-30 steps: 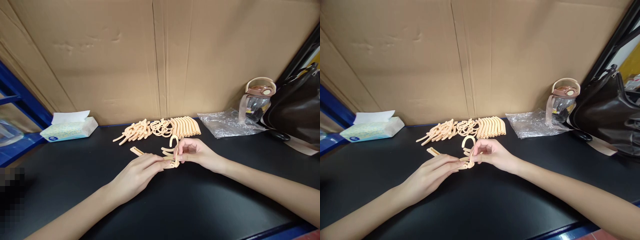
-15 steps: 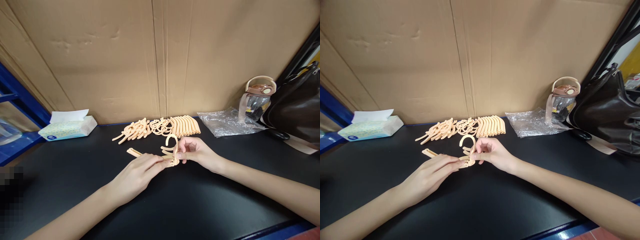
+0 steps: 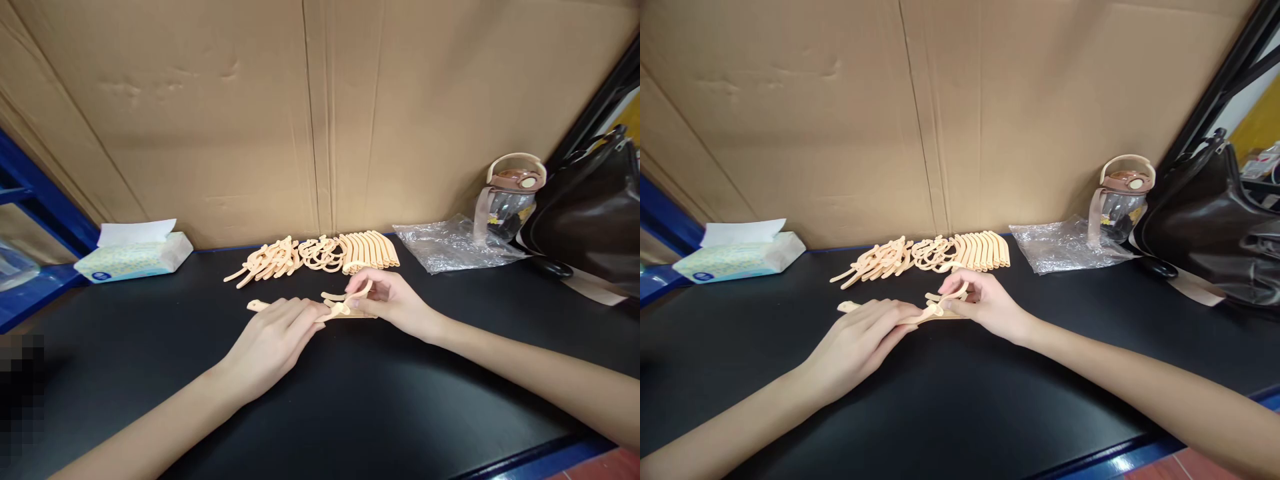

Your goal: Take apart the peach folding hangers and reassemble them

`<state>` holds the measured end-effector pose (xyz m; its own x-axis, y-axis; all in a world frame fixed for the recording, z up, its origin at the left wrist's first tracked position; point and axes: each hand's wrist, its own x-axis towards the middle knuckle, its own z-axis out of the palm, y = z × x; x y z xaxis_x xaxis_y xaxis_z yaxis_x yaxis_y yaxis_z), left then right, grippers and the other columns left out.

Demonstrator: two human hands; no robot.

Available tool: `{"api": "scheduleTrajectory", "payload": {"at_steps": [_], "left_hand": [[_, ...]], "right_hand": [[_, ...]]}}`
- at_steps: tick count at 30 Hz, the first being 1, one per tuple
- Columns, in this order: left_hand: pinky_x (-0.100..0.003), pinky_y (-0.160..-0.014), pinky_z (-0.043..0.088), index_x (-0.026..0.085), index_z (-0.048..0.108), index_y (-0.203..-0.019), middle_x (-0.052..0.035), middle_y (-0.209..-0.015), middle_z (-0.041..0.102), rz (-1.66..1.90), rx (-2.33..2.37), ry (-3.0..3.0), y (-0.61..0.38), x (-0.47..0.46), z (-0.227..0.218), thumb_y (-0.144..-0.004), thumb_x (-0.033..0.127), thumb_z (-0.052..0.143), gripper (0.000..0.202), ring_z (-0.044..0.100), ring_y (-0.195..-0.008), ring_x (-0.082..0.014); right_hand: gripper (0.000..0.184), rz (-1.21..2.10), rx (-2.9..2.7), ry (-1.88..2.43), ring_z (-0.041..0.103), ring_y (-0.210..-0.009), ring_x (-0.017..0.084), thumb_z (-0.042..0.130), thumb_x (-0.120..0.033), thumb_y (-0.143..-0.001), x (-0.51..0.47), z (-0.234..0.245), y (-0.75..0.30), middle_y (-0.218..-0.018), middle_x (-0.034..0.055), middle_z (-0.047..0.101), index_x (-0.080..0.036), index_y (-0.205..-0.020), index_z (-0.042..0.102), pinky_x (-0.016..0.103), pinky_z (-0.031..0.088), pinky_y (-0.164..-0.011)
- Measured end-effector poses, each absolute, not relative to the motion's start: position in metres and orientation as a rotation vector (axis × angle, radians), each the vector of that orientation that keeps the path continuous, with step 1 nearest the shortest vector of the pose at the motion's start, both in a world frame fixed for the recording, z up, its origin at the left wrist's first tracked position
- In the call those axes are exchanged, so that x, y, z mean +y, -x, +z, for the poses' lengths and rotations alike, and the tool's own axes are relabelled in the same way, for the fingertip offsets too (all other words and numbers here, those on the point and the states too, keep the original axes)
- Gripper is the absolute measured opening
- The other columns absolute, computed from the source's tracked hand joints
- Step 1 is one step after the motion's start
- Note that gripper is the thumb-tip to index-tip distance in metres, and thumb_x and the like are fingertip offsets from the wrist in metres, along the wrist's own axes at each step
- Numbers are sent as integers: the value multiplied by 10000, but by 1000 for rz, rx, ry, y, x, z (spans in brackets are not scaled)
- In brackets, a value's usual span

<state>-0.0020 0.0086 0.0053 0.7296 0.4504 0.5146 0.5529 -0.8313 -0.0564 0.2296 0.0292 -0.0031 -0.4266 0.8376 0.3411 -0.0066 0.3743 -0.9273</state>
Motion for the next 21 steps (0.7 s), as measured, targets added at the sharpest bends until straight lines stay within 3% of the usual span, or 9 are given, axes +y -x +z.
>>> {"api": "scheduleTrajectory", "payload": {"at_steps": [3,7,11,14,18,21], "left_hand": [[-257,-638,436,188,514,-1197,-35,-957,655,-740,-923,2693,4,9,4,-995,200,379,244,620,-759,-160],[-245,-644,458,244,451,-1300,-30,-1026,629,-804,-1232,2750,6,7,4,-988,277,384,320,644,-817,-166],[-240,-555,452,277,457,-1291,-9,-973,596,-1014,-1822,2933,3,8,11,-953,411,426,364,558,-579,-105],[-207,-417,394,225,471,-1220,-32,-963,577,-1338,-2232,3089,1,10,17,-882,477,516,424,508,-547,-101],[-196,-459,441,198,497,-1136,-79,-1134,554,-1557,-2440,3252,0,11,22,-801,365,659,409,562,-675,-114],[-187,-486,440,191,520,-1143,-66,-1084,564,-1673,-2549,3217,1,10,24,-788,300,691,409,552,-694,-106]], "right_hand": [[81,981,-1883,749,570,-778,146,623,-259,-876,26,-2,-230,-913,30,614,-188,-912,643,254,480,-653],[114,722,-2067,703,577,-796,148,534,-178,-926,22,-2,-232,-933,36,620,-201,-984,629,263,496,-685],[220,356,-2372,634,559,-978,184,485,-142,-972,22,-4,-235,-1096,54,637,-217,-1133,614,332,479,-848],[263,183,-2521,627,528,-1084,196,527,-160,-971,24,-6,-235,-1197,46,620,-228,-1218,583,372,430,-952],[213,54,-2588,644,537,-1007,210,560,-265,-973,25,-8,-234,-1077,69,641,-192,-1164,619,362,437,-900],[211,-14,-2598,636,525,-932,214,548,-301,-979,24,-8,-233,-973,73,631,-160,-1103,646,355,433,-862]]}}
